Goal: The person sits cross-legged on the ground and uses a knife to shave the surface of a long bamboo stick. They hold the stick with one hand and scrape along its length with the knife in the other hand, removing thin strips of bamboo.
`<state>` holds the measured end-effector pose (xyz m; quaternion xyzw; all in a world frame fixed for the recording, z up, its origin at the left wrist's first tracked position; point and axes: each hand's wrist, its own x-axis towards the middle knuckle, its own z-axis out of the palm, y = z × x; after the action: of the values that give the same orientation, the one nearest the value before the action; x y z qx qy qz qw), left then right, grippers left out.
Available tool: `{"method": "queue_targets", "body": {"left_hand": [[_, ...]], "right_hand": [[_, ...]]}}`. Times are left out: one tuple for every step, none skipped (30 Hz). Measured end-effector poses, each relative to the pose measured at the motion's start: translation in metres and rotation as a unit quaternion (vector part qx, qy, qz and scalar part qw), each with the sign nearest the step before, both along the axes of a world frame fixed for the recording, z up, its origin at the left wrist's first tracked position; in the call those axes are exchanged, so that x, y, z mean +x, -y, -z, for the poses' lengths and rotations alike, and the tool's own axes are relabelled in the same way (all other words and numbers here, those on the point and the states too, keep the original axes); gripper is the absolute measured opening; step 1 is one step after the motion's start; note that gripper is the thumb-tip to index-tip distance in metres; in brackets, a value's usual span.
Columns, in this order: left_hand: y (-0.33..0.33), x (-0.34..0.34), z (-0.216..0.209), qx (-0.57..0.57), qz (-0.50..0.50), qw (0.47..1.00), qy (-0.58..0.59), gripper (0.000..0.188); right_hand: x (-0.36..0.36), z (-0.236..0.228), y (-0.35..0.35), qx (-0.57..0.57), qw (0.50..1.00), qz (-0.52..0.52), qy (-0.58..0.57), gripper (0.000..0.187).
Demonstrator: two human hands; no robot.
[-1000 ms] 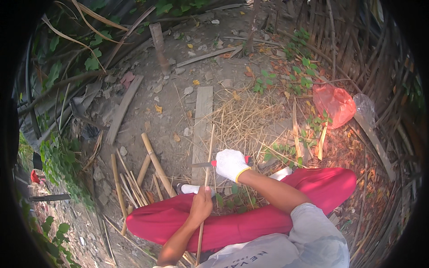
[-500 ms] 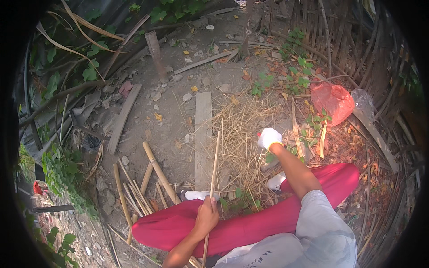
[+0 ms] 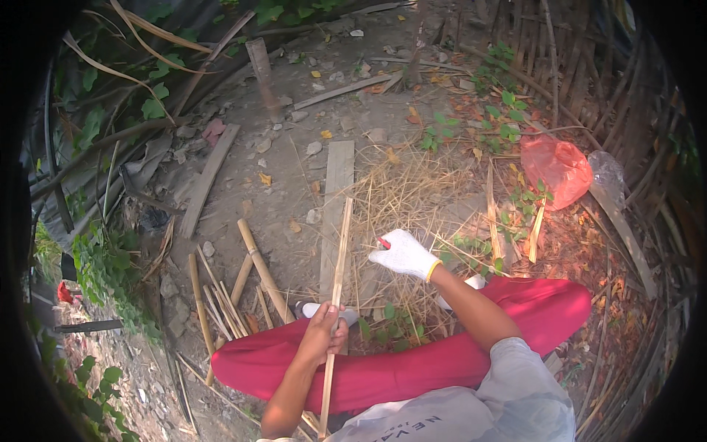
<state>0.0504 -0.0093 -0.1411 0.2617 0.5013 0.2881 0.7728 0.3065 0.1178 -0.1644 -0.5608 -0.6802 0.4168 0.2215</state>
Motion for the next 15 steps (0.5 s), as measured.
{"method": "queue_targets", "body": {"left_hand": [[0.000,0.000,-0.001,0.004,0.009,1.000,-0.005,0.018],[0.000,-0.001,-0.003,0.008,0.019,1.000,-0.011,0.019],[-0.001,-0.001,-0.005,0.006,0.027,0.999,-0.028,0.020],[0.000,-0.002,-0.008,0.005,0.035,0.998,-0.045,0.021],[0.000,-0.003,-0.010,0.004,0.044,0.997,-0.061,0.022],[0.000,-0.008,-0.012,0.057,0.057,0.990,-0.113,0.023],[0.001,-0.016,-0.013,0.109,0.071,0.978,-0.165,0.024],[0.003,-0.027,-0.017,0.162,0.081,0.959,-0.217,0.025],[0.005,-0.037,-0.024,0.251,0.096,0.925,-0.269,0.028],[0.006,-0.048,-0.035,0.286,0.097,0.909,-0.288,0.030],[0.008,-0.052,-0.055,0.308,0.112,0.889,-0.320,0.030],[0.010,-0.054,-0.078,0.328,0.128,0.868,-0.351,0.031],[0.013,-0.056,-0.098,0.321,0.148,0.860,-0.368,0.031],[0.013,-0.056,-0.117,0.313,0.168,0.852,-0.384,0.031],[0.011,-0.057,-0.130,0.303,0.188,0.844,-0.401,0.031]], "right_hand": [[-0.003,-0.006,0.002,0.007,1.000,-0.013,-0.008,0.055],[-0.003,-0.009,0.002,0.015,1.000,-0.008,-0.008,0.056],[-0.003,-0.012,0.002,0.022,1.000,-0.003,-0.008,0.057],[-0.002,-0.014,0.002,0.029,1.000,0.003,-0.008,0.058],[0.000,-0.017,0.002,0.027,0.999,0.011,-0.025,0.060],[0.004,-0.021,0.002,0.032,0.999,0.027,-0.028,0.060],[0.008,-0.027,0.004,0.037,0.998,0.043,-0.030,0.060],[0.010,-0.038,0.006,0.043,0.997,0.055,-0.034,0.060],[0.014,-0.061,0.012,-0.004,0.995,0.081,-0.057,0.058],[0.017,-0.063,0.013,0.019,0.991,0.105,-0.077,0.055],[0.024,-0.066,0.014,0.044,0.986,0.131,-0.096,0.052],[0.031,-0.069,0.016,0.068,0.978,0.157,-0.116,0.049],[0.036,-0.077,0.016,0.045,0.972,0.178,-0.143,0.049],[0.041,-0.084,0.016,0.018,0.957,0.207,-0.201,0.042],[0.043,-0.089,0.016,0.018,0.947,0.217,-0.237,0.039]]}}
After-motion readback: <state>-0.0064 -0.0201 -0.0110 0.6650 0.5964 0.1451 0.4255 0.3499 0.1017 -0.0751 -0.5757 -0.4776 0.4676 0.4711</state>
